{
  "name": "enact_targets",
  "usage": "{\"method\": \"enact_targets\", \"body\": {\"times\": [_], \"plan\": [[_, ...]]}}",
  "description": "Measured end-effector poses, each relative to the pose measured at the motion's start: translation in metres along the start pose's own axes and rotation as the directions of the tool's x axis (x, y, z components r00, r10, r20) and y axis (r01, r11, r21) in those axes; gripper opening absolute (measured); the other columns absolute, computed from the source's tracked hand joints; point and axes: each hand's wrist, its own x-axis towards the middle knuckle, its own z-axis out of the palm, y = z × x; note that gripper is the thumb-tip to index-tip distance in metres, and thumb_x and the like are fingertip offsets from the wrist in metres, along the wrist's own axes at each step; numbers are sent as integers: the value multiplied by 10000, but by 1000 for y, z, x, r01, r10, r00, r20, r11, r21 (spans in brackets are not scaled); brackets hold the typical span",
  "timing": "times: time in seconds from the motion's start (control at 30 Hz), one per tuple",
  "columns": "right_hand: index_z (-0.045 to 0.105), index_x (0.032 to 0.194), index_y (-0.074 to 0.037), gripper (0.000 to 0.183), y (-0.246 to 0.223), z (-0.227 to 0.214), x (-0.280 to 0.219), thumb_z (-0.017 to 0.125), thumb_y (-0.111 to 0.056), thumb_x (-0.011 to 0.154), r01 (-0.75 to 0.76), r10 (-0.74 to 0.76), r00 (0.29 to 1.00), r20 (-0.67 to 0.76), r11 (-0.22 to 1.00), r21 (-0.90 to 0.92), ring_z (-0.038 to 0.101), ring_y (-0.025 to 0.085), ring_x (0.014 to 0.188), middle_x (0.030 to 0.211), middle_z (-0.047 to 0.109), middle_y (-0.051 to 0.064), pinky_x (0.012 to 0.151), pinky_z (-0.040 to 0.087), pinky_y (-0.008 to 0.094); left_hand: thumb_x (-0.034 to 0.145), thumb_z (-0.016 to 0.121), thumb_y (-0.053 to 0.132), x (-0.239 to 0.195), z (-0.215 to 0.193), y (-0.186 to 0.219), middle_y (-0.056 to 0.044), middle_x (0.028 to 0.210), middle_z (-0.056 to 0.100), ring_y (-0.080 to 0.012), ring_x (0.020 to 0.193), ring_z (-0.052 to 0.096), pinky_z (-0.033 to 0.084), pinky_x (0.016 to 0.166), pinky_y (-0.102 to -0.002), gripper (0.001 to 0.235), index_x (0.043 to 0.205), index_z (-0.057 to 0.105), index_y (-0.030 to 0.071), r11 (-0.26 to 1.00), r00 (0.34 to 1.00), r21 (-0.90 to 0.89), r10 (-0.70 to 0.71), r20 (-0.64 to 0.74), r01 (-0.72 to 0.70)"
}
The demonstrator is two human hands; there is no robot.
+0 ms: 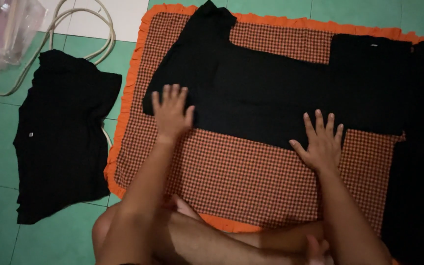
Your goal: The person folds a black t-shirt on a checkered mat. They smooth the fabric, fold the sleeves inward, fold the shirt in half, and then fold it again into a compact rectangle.
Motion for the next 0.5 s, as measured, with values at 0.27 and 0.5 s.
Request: {"method": "enact_targets", "body": {"times": [0.27, 0.5], "plan": [[314, 1662, -234, 894, 5, 5, 3, 435, -718, 921, 10, -11, 1000, -11, 999, -48, 207, 502, 1559, 1714, 283, 169, 1211, 140, 724, 918, 535, 719, -12, -15, -39, -212, 1648, 357, -405, 1550, 240, 120, 1228, -647, 928, 1608, 382, 118, 960, 920, -46, -250, 303, 276], [133, 1645, -242, 902, -31, -35, 20, 362, -696, 899, -151, 202, 913, 354, 974, -167, -9, 396, 1579, 1731, 46, 123, 1221, -1, 623, 961, 464, 593, -14, -19, -41, -206, 1660, 314, -392, 1561, 162, 89, 1249, -585, 851, 1576, 385, 10, 975, 948, -43, -201, 249, 218]]}}
